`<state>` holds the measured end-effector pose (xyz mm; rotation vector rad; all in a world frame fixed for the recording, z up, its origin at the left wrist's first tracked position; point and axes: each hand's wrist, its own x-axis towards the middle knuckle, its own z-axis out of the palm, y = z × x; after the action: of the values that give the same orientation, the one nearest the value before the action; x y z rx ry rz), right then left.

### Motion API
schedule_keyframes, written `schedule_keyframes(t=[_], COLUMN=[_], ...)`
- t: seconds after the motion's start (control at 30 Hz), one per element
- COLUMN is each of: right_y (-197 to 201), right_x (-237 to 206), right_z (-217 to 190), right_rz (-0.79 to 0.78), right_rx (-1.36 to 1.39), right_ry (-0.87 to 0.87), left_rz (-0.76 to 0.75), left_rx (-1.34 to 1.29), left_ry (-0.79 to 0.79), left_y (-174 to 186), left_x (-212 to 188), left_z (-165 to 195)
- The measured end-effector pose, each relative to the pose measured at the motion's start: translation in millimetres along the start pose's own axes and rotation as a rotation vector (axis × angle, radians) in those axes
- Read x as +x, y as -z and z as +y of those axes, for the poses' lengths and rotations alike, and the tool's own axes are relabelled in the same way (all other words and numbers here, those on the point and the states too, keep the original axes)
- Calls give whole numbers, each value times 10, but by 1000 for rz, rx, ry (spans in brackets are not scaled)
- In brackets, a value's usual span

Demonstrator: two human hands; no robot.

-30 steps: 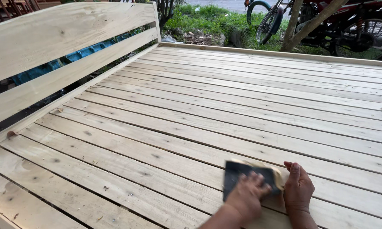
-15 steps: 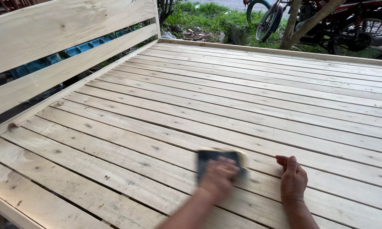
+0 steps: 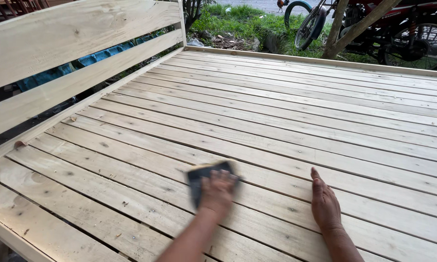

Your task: The person sands the slatted surface of a large wooden bench or bed frame by hand, rubbing a sanding block back and forth across the planks. They work across different sections of the frame and finish by sanding the edge near the armrest.

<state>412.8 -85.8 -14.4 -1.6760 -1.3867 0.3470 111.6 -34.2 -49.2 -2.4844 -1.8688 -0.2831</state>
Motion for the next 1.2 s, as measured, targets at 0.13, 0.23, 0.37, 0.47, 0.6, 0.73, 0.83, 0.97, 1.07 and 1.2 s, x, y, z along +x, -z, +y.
schedule_keyframes(t=[0.13,0.23,0.37,0.47,0.6,0.73,0.83,0.97,1.07,1.2], right_y=[56,157,189,124,72,82,85,96,103,99], right_x=[-6,14,28,13,-5,5,22,-4,-21,-50], right_z=[44,145,238,237,206,199,200,185,139,77], right_rz=[60,82,72,17,8,32,57,53,45,44], right_rx=[324,609,707,491,352,353,324,292,341,216], right_ry=[-125,-120,-122,-81,-97,-109,-113,-118,-97,-168], left_rz=[-132,-75,77,-51,11,4,-249,-29,45,150], left_rx=[-305,-329,-178,-154,18,-193,-339,-108,-87,-94], left_ry=[-395,-539,-149,132,-47,-434,-523,-165,148,-119], left_y=[-310,-479,-328,-116,-172,-444,-456,-215,-64,-106], left_x=[-199,-203,74,181,-12,-525,-737,-455,-268,-577], left_z=[1379,1455,170,-627,-117,1196,1193,-91,-713,23])
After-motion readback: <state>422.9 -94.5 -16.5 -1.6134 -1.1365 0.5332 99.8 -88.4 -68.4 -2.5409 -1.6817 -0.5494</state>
